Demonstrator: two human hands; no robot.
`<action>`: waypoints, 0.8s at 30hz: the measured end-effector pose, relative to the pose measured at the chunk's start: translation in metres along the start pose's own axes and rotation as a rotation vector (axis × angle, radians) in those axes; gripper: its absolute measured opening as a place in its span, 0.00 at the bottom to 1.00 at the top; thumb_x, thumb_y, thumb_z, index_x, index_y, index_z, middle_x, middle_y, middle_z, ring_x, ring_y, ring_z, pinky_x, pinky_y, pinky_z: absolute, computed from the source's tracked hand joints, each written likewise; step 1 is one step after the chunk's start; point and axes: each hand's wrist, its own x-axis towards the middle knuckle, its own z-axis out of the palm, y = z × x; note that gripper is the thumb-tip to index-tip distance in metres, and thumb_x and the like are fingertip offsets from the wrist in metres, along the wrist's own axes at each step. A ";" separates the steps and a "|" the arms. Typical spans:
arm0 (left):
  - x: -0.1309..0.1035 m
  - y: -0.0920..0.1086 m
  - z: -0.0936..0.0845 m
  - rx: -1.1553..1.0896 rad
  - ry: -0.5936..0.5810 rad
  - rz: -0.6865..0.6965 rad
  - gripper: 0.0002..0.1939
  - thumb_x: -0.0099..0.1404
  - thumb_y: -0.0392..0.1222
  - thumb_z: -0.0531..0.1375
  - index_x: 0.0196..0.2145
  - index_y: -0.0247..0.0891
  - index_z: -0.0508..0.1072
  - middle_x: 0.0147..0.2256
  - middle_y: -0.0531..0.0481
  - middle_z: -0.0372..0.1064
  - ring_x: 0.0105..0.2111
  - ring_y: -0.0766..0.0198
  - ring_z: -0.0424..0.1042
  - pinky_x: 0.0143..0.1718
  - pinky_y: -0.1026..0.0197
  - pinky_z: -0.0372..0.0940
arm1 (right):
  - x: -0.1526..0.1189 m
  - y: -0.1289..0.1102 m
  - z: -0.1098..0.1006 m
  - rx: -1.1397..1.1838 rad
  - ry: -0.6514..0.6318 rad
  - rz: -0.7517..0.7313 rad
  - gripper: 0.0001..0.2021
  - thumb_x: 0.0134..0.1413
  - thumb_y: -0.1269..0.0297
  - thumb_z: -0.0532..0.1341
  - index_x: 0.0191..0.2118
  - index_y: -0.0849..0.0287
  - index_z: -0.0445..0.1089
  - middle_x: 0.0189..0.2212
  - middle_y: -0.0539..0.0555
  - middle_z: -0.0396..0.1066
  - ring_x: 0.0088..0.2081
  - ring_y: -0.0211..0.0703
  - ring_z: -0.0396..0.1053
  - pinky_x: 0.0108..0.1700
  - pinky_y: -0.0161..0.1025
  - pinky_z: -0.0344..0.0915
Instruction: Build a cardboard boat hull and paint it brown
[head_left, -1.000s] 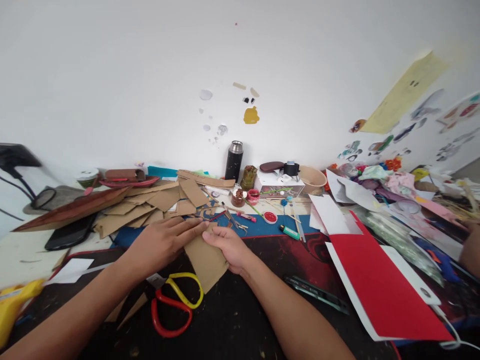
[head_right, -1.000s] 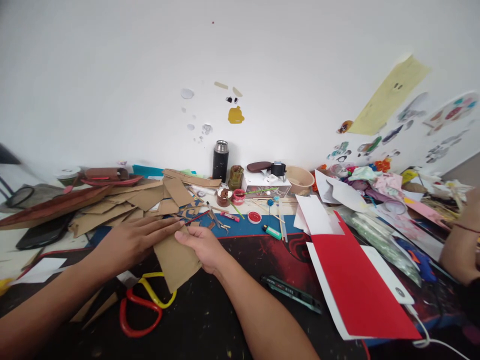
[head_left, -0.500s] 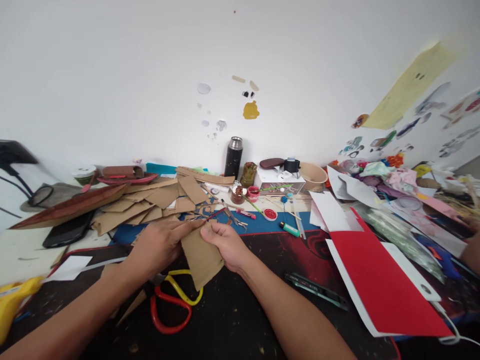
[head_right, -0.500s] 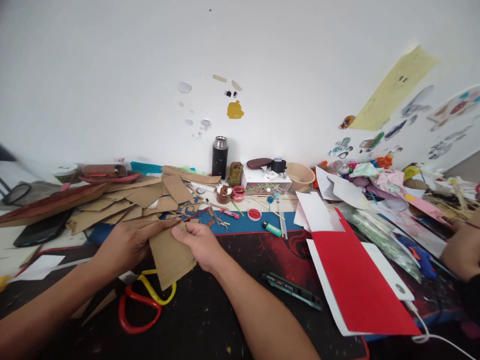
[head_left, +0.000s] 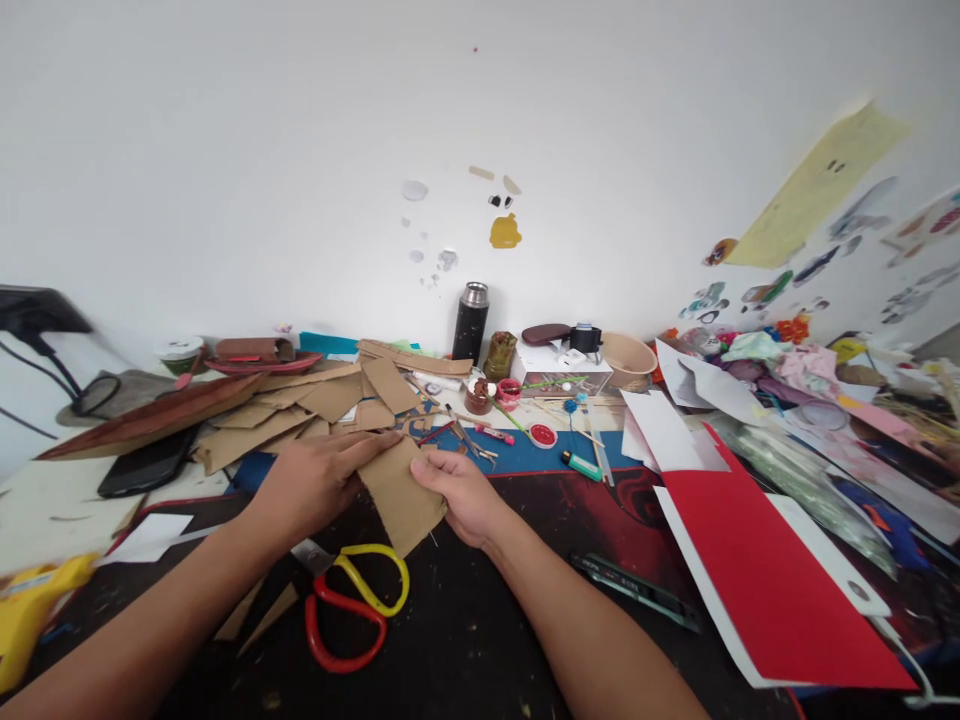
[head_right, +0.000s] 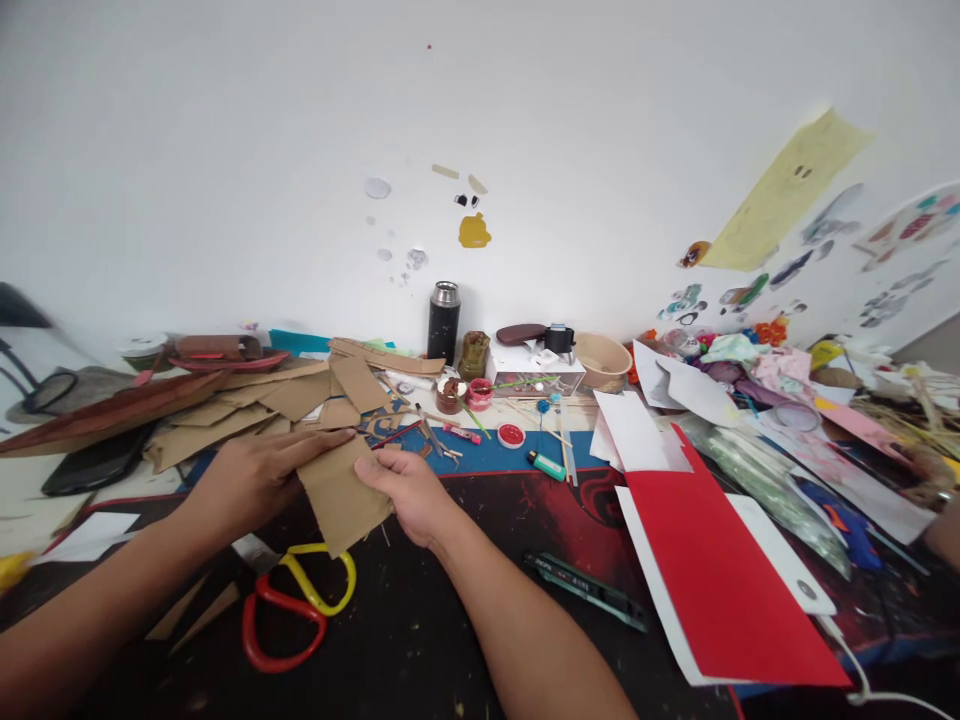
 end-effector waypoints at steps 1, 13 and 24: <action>0.000 0.000 0.000 0.013 -0.002 0.019 0.27 0.70 0.31 0.56 0.61 0.40 0.81 0.52 0.39 0.86 0.46 0.48 0.88 0.42 0.54 0.79 | 0.000 0.000 0.000 0.000 0.007 0.004 0.29 0.42 0.38 0.83 0.39 0.59 0.83 0.34 0.53 0.83 0.34 0.44 0.78 0.45 0.41 0.69; -0.003 0.003 0.001 0.060 -0.002 0.084 0.29 0.68 0.29 0.55 0.62 0.41 0.81 0.54 0.38 0.86 0.48 0.47 0.87 0.44 0.52 0.80 | 0.000 0.001 -0.001 0.070 -0.006 0.063 0.28 0.46 0.41 0.82 0.40 0.60 0.80 0.31 0.52 0.80 0.33 0.45 0.77 0.41 0.42 0.73; -0.014 0.000 0.026 0.029 0.050 0.040 0.30 0.65 0.30 0.55 0.61 0.44 0.81 0.48 0.41 0.87 0.43 0.49 0.86 0.43 0.52 0.78 | 0.001 0.004 0.002 0.048 0.052 0.015 0.29 0.42 0.39 0.83 0.38 0.60 0.82 0.32 0.53 0.82 0.32 0.43 0.76 0.41 0.39 0.69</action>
